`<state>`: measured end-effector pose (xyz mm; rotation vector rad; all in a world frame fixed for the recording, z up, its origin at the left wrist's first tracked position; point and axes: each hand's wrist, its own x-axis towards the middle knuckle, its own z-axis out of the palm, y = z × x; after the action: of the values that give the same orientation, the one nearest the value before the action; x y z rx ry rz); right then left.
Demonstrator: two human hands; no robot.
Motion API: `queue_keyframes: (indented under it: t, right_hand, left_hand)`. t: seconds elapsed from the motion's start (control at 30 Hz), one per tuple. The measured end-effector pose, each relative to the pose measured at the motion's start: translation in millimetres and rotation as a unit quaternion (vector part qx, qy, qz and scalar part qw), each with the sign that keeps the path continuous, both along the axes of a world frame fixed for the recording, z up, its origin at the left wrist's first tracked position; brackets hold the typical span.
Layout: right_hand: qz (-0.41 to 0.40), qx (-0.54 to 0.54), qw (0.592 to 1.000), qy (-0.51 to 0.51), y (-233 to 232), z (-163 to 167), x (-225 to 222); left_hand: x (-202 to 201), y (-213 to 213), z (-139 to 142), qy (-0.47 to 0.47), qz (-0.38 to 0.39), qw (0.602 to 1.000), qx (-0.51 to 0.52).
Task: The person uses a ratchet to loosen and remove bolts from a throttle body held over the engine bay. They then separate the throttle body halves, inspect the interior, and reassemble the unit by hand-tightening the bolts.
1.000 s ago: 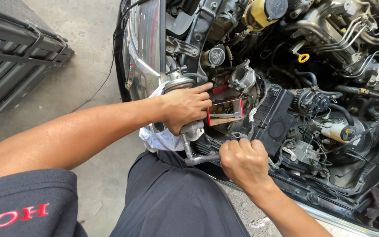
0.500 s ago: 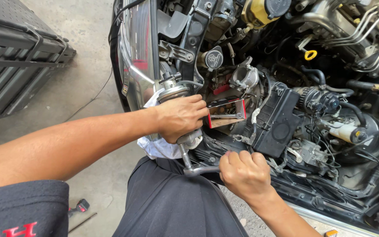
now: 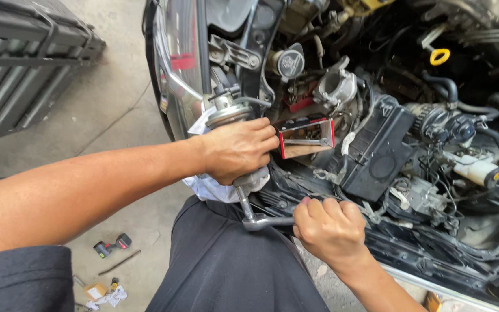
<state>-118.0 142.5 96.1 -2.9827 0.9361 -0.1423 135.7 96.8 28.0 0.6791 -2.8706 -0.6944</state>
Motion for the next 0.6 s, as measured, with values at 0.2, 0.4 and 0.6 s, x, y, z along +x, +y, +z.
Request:
queue_keyframes:
  t: [0.2, 0.4, 0.6]
  right_hand:
    - [-0.007, 0.018, 1.000, -0.018, 1, -13, -9]
    - [-0.020, 0.092, 0.993, -0.067, -12, -13, -10]
    - [0.025, 0.007, 0.999, -0.025, -16, 5, -9]
  left_hand:
    - [-1, 2, -5, -0.017, -0.004, 1.000, -0.009]
    - [-2, -7, 2, -0.019, 0.005, 1.000, 0.020]
    - [-6, -9, 12, -0.027, 0.000, 0.999, 0.035]
